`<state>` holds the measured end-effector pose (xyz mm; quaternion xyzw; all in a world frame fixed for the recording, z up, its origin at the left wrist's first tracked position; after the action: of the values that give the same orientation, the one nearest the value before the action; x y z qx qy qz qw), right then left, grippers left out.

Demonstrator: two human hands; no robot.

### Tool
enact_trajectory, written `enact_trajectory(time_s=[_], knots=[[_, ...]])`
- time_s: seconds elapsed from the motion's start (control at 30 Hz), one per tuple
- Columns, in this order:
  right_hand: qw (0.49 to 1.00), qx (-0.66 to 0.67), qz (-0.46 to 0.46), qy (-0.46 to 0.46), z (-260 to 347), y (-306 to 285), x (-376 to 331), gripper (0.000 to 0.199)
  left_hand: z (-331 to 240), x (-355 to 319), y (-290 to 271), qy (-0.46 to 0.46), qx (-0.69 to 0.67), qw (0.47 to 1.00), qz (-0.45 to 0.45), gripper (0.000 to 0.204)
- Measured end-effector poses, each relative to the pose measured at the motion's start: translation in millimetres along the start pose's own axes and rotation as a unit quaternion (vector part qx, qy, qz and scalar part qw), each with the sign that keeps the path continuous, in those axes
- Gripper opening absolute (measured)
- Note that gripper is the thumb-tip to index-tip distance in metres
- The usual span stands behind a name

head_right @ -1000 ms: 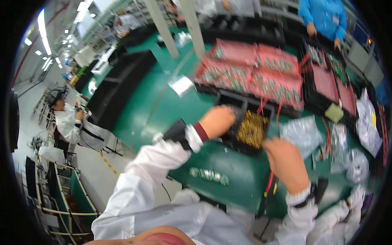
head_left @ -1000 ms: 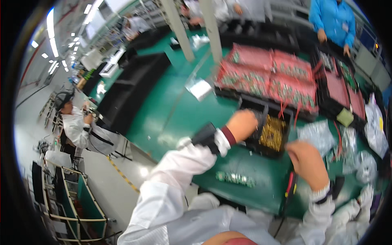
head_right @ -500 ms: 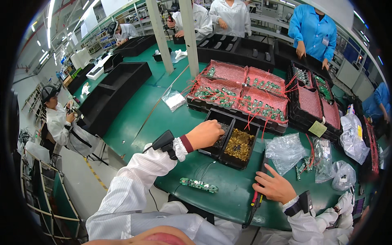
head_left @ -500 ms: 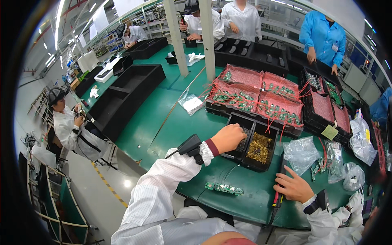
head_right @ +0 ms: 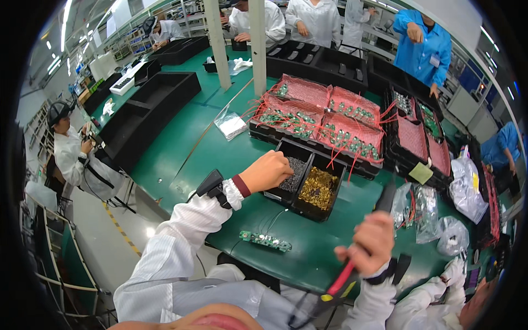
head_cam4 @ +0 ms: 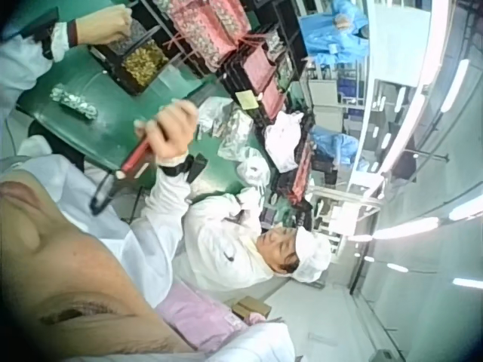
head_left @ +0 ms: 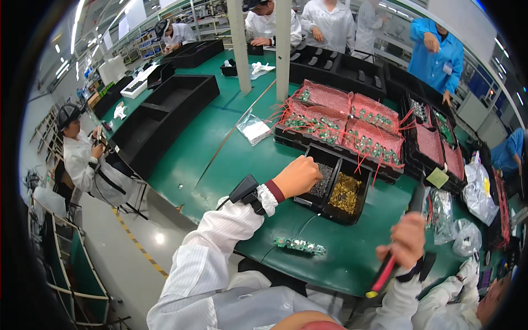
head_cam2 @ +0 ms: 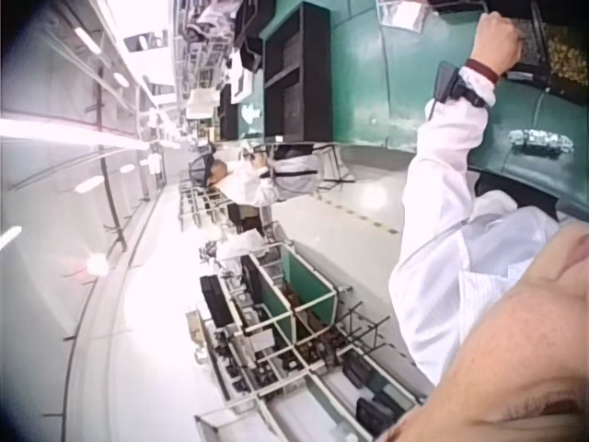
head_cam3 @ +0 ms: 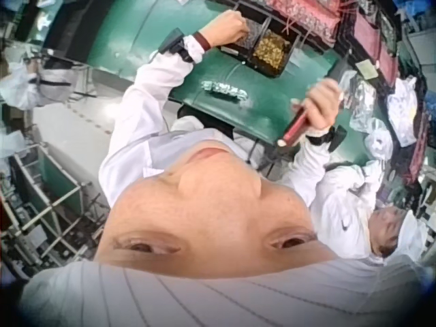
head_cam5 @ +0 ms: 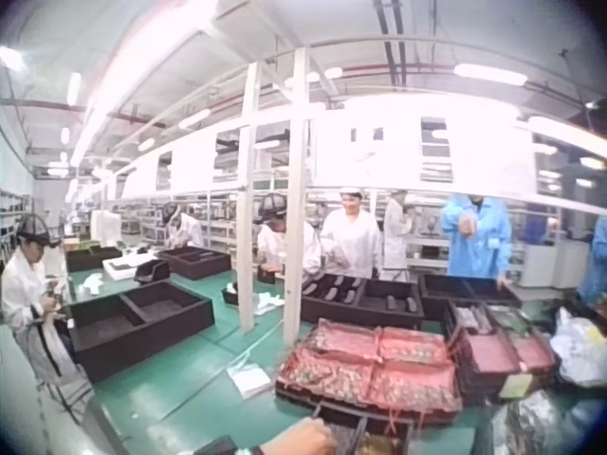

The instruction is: Assembling electronic circuit boards using an electric screwdriver at a factory workstation.

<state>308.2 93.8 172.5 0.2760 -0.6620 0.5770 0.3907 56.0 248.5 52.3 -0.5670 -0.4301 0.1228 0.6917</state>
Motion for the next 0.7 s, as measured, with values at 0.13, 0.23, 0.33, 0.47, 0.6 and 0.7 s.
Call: enact_trajectory(time_s=[0.13,0.23,0.33,0.47,0.6,0.7], knots=[[0.949,0.144,-0.28,0.012,-53,-17,20,0.031,1,-4,-13,-0.034,-0.095,0.994,-0.053,0.011],[0.877,0.252,-0.404,0.065,-56,-37,27,0.03,2,1,-31,-0.1,-0.266,0.955,-0.086,0.017],[0.83,0.394,-0.394,0.011,-27,-24,48,0.027,3,-14,-48,-0.182,-0.472,0.856,-0.108,0.015],[0.832,0.472,-0.292,-0.022,-2,9,85,0.03,-6,-31,-65,-0.178,-0.519,0.826,-0.133,0.016],[0.824,0.5,-0.266,0.015,-12,38,83,0.028,-10,-53,-62,-0.131,-0.575,0.795,-0.143,0.019],[0.81,0.518,-0.273,0.031,-17,40,82,0.027,-10,-53,-39,-0.168,-0.641,0.741,-0.11,0.02]])
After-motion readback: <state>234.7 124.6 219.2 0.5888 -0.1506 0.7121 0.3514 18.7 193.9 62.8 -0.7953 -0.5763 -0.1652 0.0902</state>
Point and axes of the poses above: each hand's wrist, its own x-axis towards the middle knuckle, its own y-axis out of the palm, z = x × y, the point moved 7 cm from there along x, towards the middle knuckle, and after that the axes turned 7 degrees about x, right-handed, at the moved point
